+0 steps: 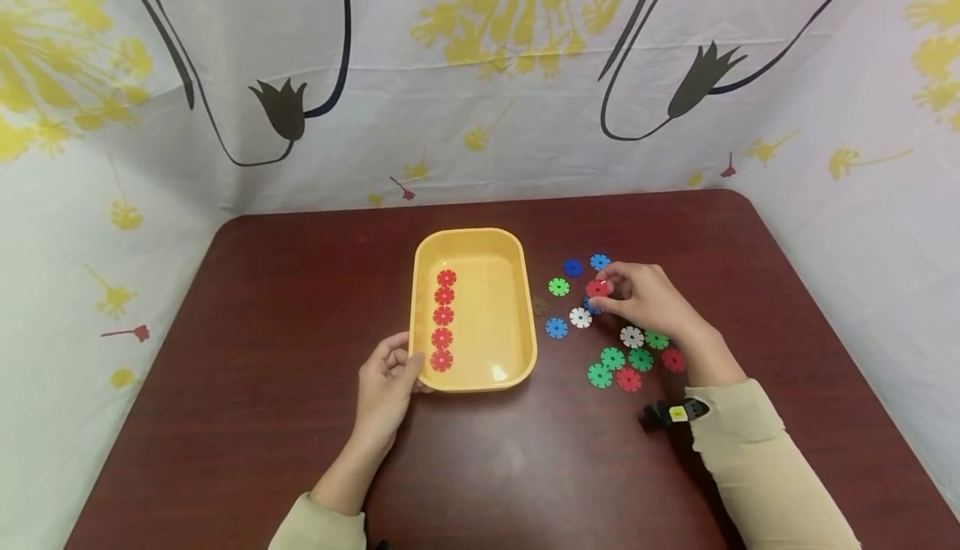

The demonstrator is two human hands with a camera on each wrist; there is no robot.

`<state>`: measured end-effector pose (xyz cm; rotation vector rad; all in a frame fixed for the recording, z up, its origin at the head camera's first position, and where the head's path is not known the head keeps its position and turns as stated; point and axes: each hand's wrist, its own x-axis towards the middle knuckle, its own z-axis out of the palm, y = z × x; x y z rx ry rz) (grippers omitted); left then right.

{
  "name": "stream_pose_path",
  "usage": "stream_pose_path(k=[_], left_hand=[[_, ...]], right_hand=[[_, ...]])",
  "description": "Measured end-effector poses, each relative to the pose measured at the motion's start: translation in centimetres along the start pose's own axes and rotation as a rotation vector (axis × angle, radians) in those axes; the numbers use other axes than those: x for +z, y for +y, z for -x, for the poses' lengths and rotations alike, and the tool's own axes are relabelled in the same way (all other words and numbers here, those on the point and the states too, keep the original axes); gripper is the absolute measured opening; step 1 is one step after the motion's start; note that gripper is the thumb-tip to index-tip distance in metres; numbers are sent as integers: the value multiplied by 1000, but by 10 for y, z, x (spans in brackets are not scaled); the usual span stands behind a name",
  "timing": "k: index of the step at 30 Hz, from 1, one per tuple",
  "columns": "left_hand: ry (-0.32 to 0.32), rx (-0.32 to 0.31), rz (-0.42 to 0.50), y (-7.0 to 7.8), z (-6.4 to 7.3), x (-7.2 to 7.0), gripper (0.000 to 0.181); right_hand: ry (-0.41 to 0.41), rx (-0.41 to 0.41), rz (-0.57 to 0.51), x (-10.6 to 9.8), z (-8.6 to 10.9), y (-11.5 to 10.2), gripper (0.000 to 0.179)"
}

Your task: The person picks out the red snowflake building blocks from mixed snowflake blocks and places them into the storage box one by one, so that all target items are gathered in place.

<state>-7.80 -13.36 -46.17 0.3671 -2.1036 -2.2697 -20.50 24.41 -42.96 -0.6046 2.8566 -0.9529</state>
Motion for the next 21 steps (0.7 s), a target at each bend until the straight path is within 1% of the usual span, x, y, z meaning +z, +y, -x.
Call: stream_pose_path(k=[6, 10, 15, 21], left_hand=[[1, 7, -1, 1, 0, 0, 35], [0, -1, -5, 1, 0, 0, 35], [0, -10, -9, 1, 1, -1, 35], [3, -12, -23, 2, 2, -1, 36]], right_hand=[[43, -23, -7, 1, -10, -11, 38], [75, -25, -13, 2, -17, -19, 35], [90, -32, -25, 5, -26, -28, 35], [98, -65, -67, 8, -33, -41, 35]])
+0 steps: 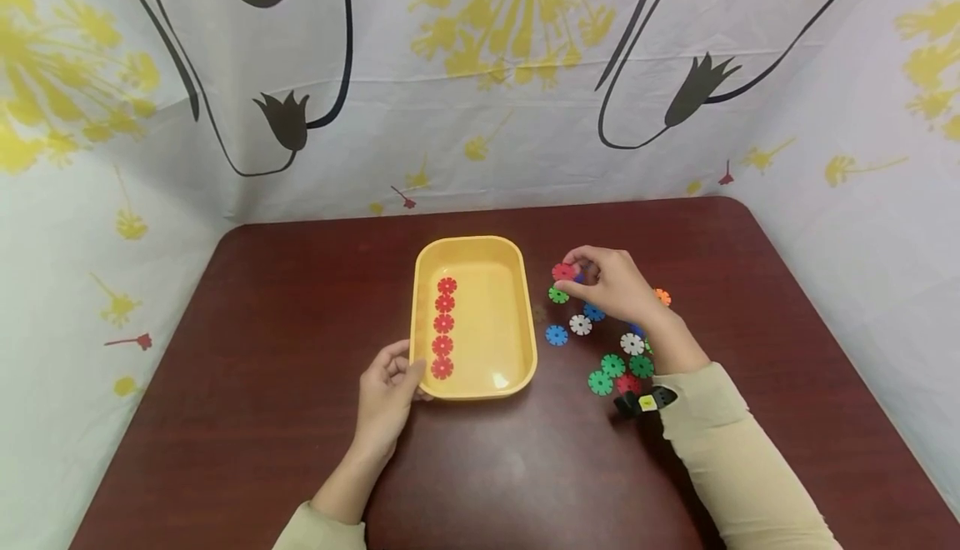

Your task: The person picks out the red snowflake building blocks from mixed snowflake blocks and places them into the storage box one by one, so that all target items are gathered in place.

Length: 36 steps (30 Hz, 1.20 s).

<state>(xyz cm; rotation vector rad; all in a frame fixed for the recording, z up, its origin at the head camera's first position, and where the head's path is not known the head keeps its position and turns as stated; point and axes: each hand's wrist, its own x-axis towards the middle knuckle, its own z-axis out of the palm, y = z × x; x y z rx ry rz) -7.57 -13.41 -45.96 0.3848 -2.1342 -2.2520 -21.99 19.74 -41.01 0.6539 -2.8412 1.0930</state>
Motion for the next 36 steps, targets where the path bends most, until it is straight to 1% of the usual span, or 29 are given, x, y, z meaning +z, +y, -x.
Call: stream_pose_path(k=[4, 9, 13, 17, 21, 26, 36], left_hand=[[1, -3, 0, 0, 1, 1, 36], [-3, 6, 10, 0, 0, 1, 35], [2, 19, 17, 0, 0, 0, 35], [2, 16, 23, 0, -1, 0, 34], [-6, 9, 28, -2, -1, 1, 34], [-9, 14, 27, -2, -1, 1, 35], [-8, 18, 24, -1, -1, 0, 35]], right_hand=[[-2, -23, -15, 4, -6, -6, 36], [-7, -32, -43, 11, -14, -15, 33], [-22, -53, -76, 19, -23, -23, 33], [-34, -76, -88, 29, -30, -29, 33], [-29, -89, -82, 37, -33, -31, 34], [-23, -111, -85, 42, -36, -33, 37], [-11, -140, -122, 52, -45, -46, 32]])
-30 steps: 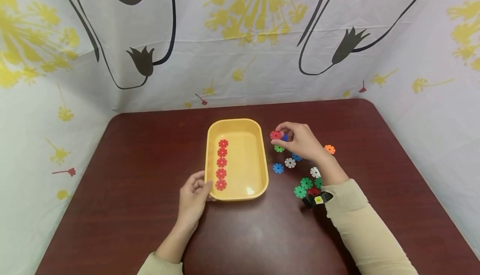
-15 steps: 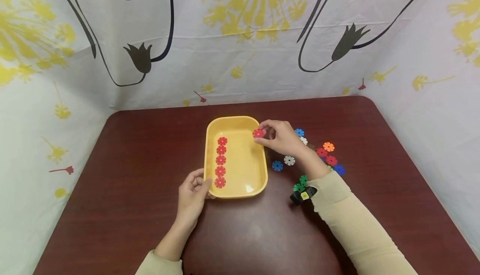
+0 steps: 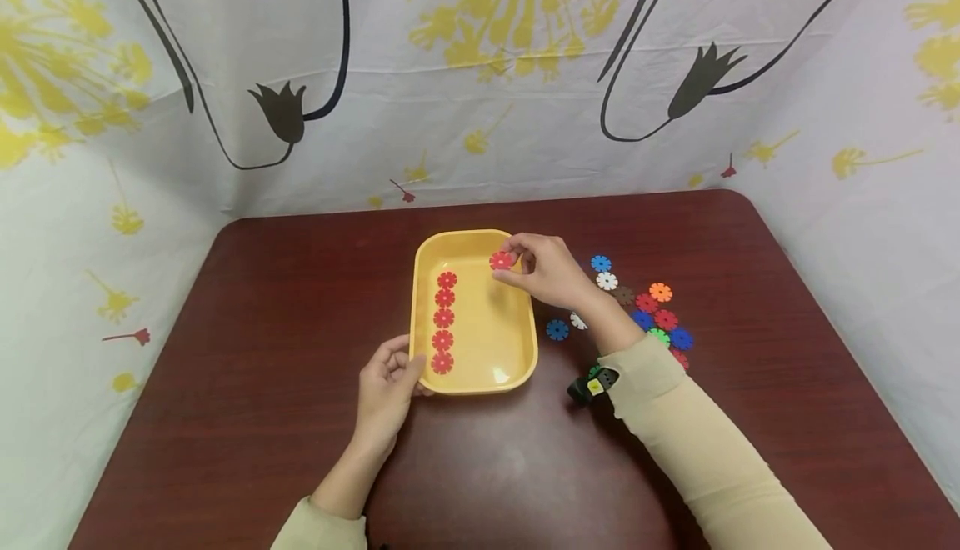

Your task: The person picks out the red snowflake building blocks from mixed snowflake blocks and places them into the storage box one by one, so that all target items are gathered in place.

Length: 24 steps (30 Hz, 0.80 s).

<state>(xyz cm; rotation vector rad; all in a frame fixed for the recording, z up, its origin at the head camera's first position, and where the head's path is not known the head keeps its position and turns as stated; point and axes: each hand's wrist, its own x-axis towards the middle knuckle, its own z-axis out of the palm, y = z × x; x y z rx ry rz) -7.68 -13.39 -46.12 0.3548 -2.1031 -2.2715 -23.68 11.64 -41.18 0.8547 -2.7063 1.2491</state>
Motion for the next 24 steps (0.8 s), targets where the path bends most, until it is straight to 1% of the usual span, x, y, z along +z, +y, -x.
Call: stream_pose_path(k=[9, 12, 18, 21, 24], left_hand=[[-6, 0, 10, 1, 0, -1, 36], [-7, 2, 8, 1, 0, -1, 37], [-2, 3, 7, 0, 0, 0, 35], [-1, 0, 10, 0, 0, 0, 35], [-1, 1, 3, 0, 0, 0, 36]], right_hand=[[16, -23, -23, 12, -10, -9, 33], [12, -3, -19, 17, -14, -11, 32], [-19, 67, -4, 27, -19, -15, 31], [-35, 79, 15, 31, -22, -16, 31], [-59, 73, 39, 34, -25, -17, 28]])
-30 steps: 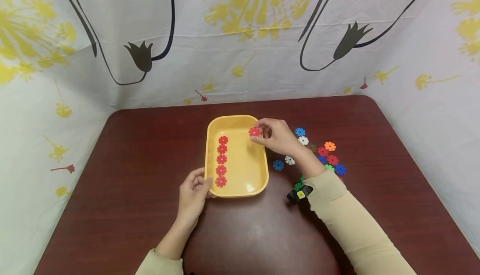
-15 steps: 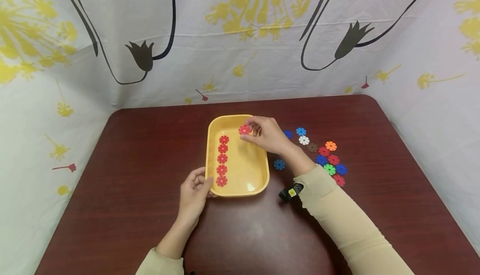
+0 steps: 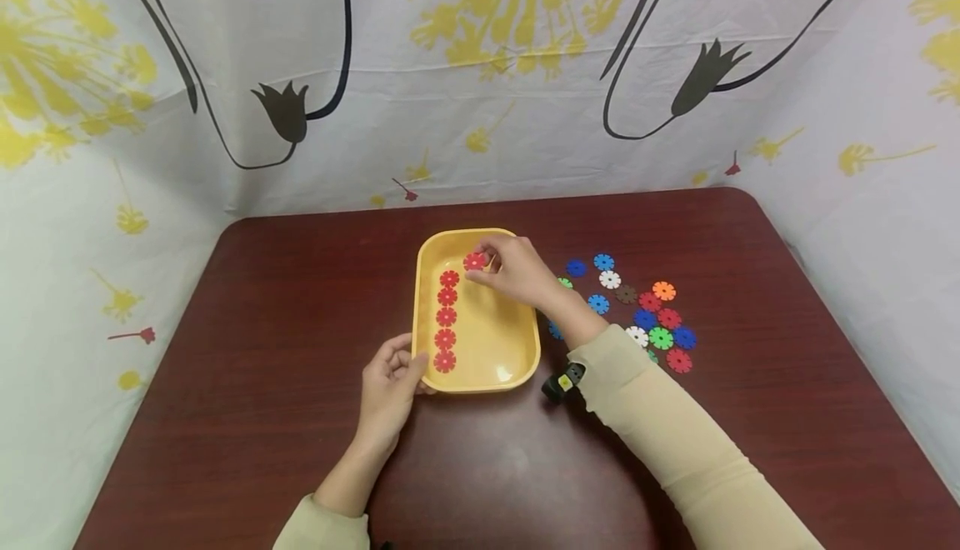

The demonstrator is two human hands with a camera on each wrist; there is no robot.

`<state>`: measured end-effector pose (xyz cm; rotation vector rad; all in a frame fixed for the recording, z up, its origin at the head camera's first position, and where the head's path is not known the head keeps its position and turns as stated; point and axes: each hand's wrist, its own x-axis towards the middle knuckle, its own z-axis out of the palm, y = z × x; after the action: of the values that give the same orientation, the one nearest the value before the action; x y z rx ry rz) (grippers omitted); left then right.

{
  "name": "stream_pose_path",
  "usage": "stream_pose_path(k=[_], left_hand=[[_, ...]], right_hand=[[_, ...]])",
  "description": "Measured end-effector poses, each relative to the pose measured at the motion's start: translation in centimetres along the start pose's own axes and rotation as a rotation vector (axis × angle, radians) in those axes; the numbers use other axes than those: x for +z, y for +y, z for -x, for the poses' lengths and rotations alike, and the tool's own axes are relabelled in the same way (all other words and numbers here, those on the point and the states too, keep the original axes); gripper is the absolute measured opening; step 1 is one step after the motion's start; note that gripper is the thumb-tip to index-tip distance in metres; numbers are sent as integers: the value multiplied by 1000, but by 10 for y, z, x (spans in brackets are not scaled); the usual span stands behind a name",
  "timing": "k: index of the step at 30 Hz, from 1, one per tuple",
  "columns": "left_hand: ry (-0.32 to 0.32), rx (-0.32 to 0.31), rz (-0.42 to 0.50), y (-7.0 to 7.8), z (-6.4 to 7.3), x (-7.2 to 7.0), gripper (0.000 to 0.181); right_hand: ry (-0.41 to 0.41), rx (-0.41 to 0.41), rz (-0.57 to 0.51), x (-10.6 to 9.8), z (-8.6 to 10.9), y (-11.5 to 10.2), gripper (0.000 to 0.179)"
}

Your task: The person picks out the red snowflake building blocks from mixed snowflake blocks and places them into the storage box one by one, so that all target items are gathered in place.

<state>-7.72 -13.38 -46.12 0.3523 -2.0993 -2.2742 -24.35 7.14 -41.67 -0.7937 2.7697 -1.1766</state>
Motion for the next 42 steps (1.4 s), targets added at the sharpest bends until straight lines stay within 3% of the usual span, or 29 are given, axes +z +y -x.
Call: stream_pose_path(k=[16, 27, 42], left_hand=[[-5, 5, -8, 0, -1, 0, 36], [7, 6, 9, -2, 0, 1, 34], [14, 11, 9, -2, 0, 1, 35]], right_hand=[[-89, -32, 106, 10, -15, -2, 31], [-122, 99, 128, 24, -18, -7, 30], [-196, 201, 245, 25, -17, -8, 30]])
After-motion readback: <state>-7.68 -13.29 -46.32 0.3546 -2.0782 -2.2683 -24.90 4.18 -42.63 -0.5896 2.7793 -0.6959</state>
